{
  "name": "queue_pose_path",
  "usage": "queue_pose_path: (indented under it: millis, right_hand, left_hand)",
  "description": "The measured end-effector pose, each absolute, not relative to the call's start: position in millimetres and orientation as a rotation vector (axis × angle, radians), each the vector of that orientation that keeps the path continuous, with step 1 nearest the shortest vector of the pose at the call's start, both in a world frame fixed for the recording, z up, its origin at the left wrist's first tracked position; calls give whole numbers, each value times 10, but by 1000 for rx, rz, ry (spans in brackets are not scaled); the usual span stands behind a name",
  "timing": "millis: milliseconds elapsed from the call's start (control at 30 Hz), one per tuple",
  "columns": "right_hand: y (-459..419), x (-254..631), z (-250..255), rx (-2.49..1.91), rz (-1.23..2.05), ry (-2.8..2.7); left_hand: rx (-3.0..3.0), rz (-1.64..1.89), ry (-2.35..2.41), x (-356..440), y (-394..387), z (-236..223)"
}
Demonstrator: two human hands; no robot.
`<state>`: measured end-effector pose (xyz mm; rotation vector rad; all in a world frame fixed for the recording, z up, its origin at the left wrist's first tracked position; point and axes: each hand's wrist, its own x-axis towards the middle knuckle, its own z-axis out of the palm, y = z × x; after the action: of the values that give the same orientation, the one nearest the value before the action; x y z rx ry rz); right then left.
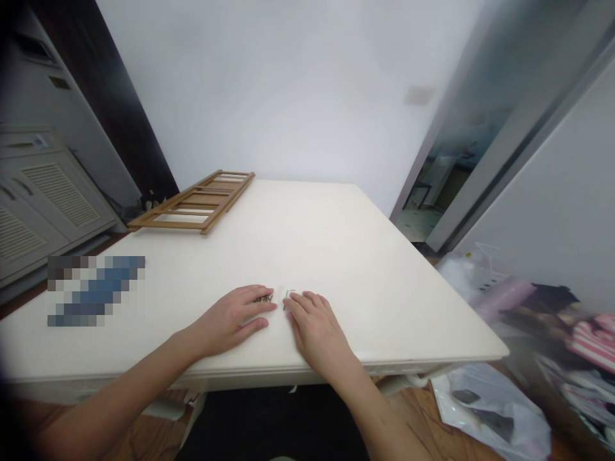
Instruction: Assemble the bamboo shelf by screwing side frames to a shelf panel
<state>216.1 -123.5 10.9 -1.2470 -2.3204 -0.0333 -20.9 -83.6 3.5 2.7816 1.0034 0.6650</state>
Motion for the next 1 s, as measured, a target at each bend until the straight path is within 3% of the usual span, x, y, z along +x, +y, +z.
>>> queue_pose_path:
  millis: [233,433,567,1000]
  right_hand:
    - [-1239,2188,100,-1252,67,-2215]
    - [-1230,2332,44,-1419,305,-1757]
    - [-1216,2367,71,-1493,500,-1599]
    - [-1190,2341,107,-1527,541,-1703]
  left_hand:
    - [2748,751,1026,-210,-837,50]
    - [2373,1067,1546,-360,-710,0]
    - [2210,979,1682,-413,-640,-34]
    - [2240,829,1607,-347,-606,-21]
